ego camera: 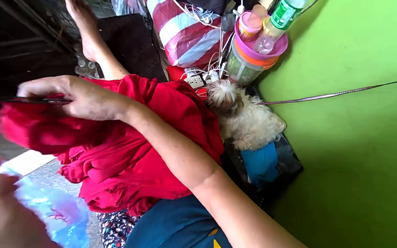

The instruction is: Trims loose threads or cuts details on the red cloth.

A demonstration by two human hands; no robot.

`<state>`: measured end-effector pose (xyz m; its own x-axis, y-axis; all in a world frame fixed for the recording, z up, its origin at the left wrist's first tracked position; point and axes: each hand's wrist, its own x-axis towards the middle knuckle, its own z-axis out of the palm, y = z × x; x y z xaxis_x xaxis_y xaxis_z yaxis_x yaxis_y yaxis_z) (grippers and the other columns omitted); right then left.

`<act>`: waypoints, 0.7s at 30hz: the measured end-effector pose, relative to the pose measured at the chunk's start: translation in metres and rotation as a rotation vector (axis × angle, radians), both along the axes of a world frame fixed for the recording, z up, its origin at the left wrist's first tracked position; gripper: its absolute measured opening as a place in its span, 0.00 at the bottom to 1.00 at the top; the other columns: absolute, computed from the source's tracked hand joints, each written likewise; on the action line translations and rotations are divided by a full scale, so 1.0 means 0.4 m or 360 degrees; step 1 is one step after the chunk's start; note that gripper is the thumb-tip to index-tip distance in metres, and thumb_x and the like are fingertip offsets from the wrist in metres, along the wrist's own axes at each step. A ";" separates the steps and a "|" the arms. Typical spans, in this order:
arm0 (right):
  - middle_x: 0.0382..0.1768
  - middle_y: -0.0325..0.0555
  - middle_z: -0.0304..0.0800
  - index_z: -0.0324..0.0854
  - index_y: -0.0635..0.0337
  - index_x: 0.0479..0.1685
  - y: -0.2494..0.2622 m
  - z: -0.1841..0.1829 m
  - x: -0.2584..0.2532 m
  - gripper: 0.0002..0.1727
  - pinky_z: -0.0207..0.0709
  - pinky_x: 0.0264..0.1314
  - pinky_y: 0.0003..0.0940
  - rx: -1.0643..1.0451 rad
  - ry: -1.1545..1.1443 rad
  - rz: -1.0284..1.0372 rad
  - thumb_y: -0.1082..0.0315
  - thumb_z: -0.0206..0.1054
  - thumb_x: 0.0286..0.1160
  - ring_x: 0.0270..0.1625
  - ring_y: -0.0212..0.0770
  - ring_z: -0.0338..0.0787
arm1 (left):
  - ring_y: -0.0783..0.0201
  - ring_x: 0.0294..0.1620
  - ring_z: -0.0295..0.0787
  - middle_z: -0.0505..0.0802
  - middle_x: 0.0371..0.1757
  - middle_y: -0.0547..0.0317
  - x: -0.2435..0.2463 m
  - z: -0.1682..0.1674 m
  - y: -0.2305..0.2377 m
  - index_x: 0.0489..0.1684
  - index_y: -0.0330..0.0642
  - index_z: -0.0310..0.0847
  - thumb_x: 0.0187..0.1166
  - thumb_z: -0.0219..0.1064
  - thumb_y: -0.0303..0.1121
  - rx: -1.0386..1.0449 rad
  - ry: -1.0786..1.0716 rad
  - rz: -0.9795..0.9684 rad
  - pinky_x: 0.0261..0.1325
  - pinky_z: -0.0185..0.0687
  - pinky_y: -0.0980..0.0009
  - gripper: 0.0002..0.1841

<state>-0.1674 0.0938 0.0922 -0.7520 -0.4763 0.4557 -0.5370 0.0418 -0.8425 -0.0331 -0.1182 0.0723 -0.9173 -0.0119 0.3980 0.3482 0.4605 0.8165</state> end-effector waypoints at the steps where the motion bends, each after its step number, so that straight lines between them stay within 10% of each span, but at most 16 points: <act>1: 0.45 0.59 0.94 0.90 0.76 0.47 0.026 -0.004 0.001 0.15 0.79 0.64 0.33 0.0125 0.0089 -0.0008 0.91 0.66 0.61 0.54 0.44 0.91 | 0.74 0.56 0.84 0.86 0.63 0.46 -0.008 -0.036 -0.003 0.70 0.18 0.68 0.87 0.60 0.32 -0.0167 -0.0122 -0.0136 0.60 0.80 0.76 0.23; 4: 0.55 0.58 0.93 0.90 0.70 0.50 0.131 0.027 0.041 0.16 0.75 0.73 0.46 0.0840 0.0054 -0.0077 0.88 0.61 0.69 0.65 0.49 0.88 | 0.48 0.65 0.86 0.82 0.71 0.26 0.006 -0.088 0.064 0.70 0.22 0.75 0.80 0.67 0.44 -0.0396 -0.0407 -0.0219 0.64 0.85 0.54 0.31; 8: 0.50 0.58 0.93 0.91 0.68 0.46 0.199 -0.014 0.068 0.15 0.78 0.67 0.56 0.0940 -0.0053 -0.0159 0.86 0.61 0.68 0.59 0.53 0.90 | 0.68 0.53 0.87 0.89 0.50 0.52 0.017 -0.106 0.054 0.37 0.32 0.86 0.72 0.68 0.28 -0.0135 -0.0309 -0.0202 0.57 0.87 0.70 0.07; 11: 0.59 0.56 0.93 0.91 0.64 0.54 0.215 -0.009 0.081 0.20 0.76 0.73 0.57 0.0998 -0.0124 -0.0210 0.86 0.59 0.70 0.67 0.52 0.89 | 0.76 0.47 0.87 0.90 0.44 0.60 0.029 -0.084 0.020 0.30 0.34 0.86 0.71 0.66 0.23 -0.0040 -0.0306 -0.0148 0.54 0.86 0.76 0.04; 16: 0.62 0.56 0.91 0.91 0.62 0.58 0.221 0.012 0.105 0.21 0.75 0.70 0.61 0.1062 -0.0112 -0.0437 0.85 0.59 0.73 0.67 0.55 0.87 | 0.70 0.45 0.90 0.91 0.51 0.53 0.032 -0.066 0.043 0.55 0.31 0.81 0.79 0.65 0.25 0.0172 -0.0517 0.0052 0.52 0.88 0.69 0.11; 21: 0.61 0.60 0.89 0.87 0.65 0.63 0.188 0.017 0.105 0.19 0.77 0.71 0.49 0.0871 -0.0032 -0.0750 0.82 0.59 0.78 0.66 0.52 0.88 | 0.48 0.69 0.84 0.78 0.78 0.36 -0.015 -0.074 0.112 0.80 0.35 0.72 0.70 0.73 0.21 -0.0030 -0.0264 -0.0057 0.66 0.85 0.54 0.33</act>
